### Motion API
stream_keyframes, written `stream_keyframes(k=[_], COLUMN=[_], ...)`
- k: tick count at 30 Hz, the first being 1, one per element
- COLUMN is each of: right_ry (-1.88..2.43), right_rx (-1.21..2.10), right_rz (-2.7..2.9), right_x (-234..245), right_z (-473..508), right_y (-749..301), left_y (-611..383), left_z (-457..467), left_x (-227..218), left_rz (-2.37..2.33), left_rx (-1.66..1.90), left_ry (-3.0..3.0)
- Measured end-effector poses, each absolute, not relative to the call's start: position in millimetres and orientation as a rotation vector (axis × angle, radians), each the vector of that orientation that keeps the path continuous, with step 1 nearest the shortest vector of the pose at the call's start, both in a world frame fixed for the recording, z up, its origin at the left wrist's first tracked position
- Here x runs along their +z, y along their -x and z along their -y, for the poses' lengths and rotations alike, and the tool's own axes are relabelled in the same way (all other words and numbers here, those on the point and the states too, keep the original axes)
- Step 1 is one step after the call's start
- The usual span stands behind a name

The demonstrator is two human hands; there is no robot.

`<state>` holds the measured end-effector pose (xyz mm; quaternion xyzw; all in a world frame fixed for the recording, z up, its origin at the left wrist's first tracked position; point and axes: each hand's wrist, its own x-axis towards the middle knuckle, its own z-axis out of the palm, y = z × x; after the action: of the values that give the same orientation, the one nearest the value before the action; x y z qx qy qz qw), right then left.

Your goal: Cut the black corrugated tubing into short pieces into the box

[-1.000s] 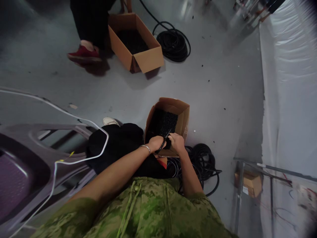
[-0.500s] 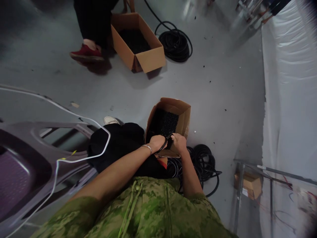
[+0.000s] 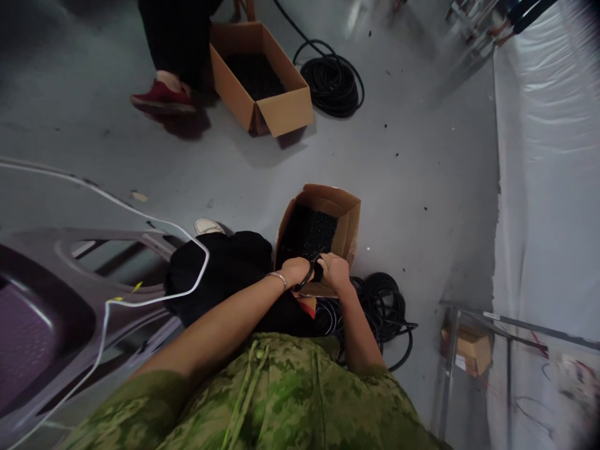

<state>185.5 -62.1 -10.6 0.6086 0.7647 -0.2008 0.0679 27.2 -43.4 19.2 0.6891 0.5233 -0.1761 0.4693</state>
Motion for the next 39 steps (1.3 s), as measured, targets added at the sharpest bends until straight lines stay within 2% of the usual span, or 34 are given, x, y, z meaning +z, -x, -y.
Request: stream_keyframes(k=[10,21,29,39], right_ry=[-1.871,-2.164,-2.233,-2.292], right_rx=[-0.502,-0.940,-1.230,-0.992], right_rz=[-2.227,-2.282,-2.431,-2.466], right_x=[-8.0,-37.1,-38.4,-32.5], right_z=[57.8,75.3,77.3,76.6], right_y=[-183.1,-195.0,-219.8,-226.5], left_y=[-29.4,-27.2,-29.5,-29.9], left_z=[42.3,35.7,37.7,39.6], left_x=[22.8,14.5,5.7,5.7], left_rz=[-1.344,-1.333,-1.271,-1.257], left_rx=[-0.365,-0.377,-0.251,-0.282], left_ry=[-1.777,-1.692,-1.752,-1.778])
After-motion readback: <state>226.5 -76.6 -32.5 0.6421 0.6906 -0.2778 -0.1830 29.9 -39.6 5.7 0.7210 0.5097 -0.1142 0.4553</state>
